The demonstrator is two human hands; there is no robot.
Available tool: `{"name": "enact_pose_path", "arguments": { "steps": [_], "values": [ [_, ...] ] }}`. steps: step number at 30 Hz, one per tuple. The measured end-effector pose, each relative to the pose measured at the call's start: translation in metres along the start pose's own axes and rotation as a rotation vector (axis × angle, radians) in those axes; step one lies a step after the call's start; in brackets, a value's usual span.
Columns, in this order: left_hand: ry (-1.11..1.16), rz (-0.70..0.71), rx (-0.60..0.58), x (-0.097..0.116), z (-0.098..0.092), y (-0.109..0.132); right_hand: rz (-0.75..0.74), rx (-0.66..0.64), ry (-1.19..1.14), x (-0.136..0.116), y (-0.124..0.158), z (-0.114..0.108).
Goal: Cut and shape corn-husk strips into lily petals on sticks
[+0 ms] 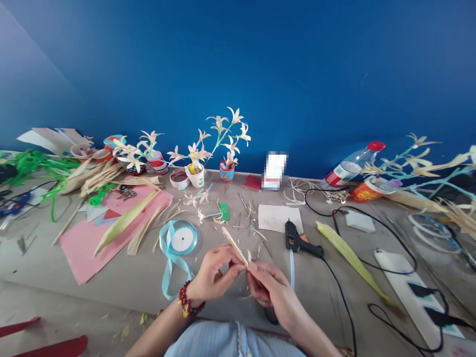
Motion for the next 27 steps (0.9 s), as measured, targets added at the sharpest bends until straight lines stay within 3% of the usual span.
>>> {"name": "enact_pose_path", "arguments": {
  "steps": [8,10,14,17,23,27],
  "values": [
    [0.060,-0.025,0.017,-0.006,0.001,0.000,0.084,-0.146,-0.230,0.003,0.005,-0.006],
    [0.062,-0.046,0.021,-0.006,0.003,0.000,0.036,-0.075,-0.156,0.002,0.006,-0.007],
    [0.015,-0.067,0.015,-0.002,0.004,-0.003,-0.187,0.141,0.239,-0.002,0.006,-0.006],
    [-0.034,-0.032,0.006,0.001,0.005,-0.004,-0.222,0.168,0.339,0.000,0.004,-0.004],
    [0.020,0.021,0.004,-0.001,0.002,-0.002,0.000,-0.069,-0.032,0.003,0.007,-0.002],
    [0.030,-0.039,0.045,-0.006,-0.005,0.000,0.000,-0.156,-0.159,-0.007,0.019,-0.011]
  ]
}}
Point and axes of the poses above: each hand's wrist, its own y-axis away from the middle knuckle, its own z-axis out of the palm, x = y × z, the point moved 1 cm from there along -y, towards the middle knuckle, and after that the axes turned 13 degrees about z, right-handed, at the moved point
